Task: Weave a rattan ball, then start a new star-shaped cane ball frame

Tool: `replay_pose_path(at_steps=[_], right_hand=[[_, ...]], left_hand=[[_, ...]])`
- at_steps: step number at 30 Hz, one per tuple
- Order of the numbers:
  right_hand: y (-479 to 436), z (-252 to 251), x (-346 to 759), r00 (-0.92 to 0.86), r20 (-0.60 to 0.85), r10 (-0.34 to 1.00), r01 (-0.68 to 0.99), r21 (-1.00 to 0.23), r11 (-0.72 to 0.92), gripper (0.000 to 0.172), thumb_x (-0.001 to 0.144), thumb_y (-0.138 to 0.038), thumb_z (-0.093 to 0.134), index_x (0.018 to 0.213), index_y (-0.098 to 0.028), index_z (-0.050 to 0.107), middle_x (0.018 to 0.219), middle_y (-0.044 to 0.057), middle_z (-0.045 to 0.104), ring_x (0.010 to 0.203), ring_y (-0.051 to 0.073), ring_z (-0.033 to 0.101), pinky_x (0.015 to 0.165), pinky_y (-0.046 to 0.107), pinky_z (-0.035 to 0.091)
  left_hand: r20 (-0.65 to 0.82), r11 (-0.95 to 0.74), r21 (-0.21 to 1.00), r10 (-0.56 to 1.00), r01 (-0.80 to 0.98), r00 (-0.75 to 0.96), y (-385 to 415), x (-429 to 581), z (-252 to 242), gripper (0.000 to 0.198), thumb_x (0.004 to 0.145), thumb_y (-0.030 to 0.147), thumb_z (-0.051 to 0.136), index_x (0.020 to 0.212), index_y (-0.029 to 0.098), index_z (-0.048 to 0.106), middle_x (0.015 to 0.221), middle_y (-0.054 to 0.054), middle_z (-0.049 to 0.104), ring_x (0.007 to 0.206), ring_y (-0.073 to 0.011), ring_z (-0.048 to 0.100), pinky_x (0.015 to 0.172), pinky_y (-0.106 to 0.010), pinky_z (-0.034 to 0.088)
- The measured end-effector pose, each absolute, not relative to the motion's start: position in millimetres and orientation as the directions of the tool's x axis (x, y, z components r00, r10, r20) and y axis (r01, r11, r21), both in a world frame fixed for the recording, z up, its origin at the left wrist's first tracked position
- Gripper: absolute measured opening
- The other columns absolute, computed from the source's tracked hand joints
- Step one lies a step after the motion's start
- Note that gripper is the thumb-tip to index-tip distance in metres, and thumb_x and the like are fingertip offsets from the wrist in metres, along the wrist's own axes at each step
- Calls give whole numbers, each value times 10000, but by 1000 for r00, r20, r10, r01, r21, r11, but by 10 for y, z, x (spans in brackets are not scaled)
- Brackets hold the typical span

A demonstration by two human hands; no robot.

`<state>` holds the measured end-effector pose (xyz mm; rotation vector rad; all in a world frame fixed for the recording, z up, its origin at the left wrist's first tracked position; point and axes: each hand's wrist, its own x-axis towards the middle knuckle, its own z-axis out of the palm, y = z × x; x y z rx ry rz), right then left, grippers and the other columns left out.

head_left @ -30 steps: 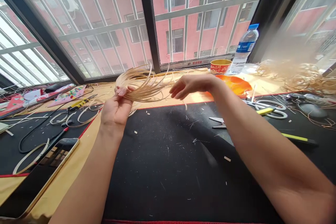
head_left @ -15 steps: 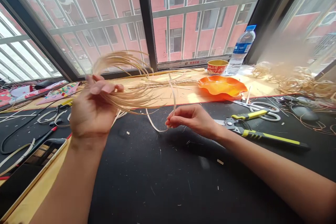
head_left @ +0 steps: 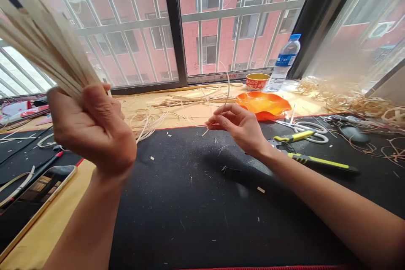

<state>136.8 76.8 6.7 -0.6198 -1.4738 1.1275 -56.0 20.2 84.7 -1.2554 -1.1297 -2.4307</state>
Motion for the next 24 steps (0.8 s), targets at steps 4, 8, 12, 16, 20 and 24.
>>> replay_pose_path(at_steps=[4,8,12,16,20,24], right_hand=[[929,88,1237,-418,607,676,425,-527,736,138,881,-209,515,884,-179,649,861,64,637,790,172,604,716,300,456],[1127,282,800,-684,402,609,623,-113,774,267,855,-16,413,868,-124,657,917,101,615,779,179,556,641,278,368],[1278,476,218,-734,348,583,598,-78,798,292,802,72,416,877,-86,650,987,151,620,813,200,569,644,284,352],[1402,509,-234,-762,342,550,553,-99,827,283,784,86,436,886,-71,649,1015,178,628,857,221,576,672,294,362],[1510,406,-376,-761,380,526,493,-189,849,223,869,-33,451,944,-111,646,1067,138,624,870,187,577,707,275,386],[1457,306,-62,-708,444,550,438,-336,834,182,891,-126,493,965,-133,659,1083,109,646,965,182,580,802,270,411]], left_hand=[[846,-668,417,37,617,-531,264,-572,869,166,937,142,378,796,153,466,608,75,372,455,-39,371,477,-189,243],[841,-654,396,-25,644,-541,333,-635,891,165,924,128,368,769,168,410,631,78,353,458,-22,336,490,-180,237],[819,-616,375,-131,693,-559,439,-805,941,172,909,128,357,745,167,390,588,89,289,451,-23,303,489,-197,218],[829,-572,372,-149,731,-539,482,-939,955,158,908,155,358,753,164,391,585,92,306,465,-25,336,508,-209,223],[849,-543,389,-101,744,-518,466,-965,915,176,917,176,342,747,170,386,595,88,314,476,-32,338,525,-202,245],[842,-564,431,-31,704,-539,435,-961,914,188,936,159,359,753,164,404,635,70,346,491,-40,355,518,-189,237]])
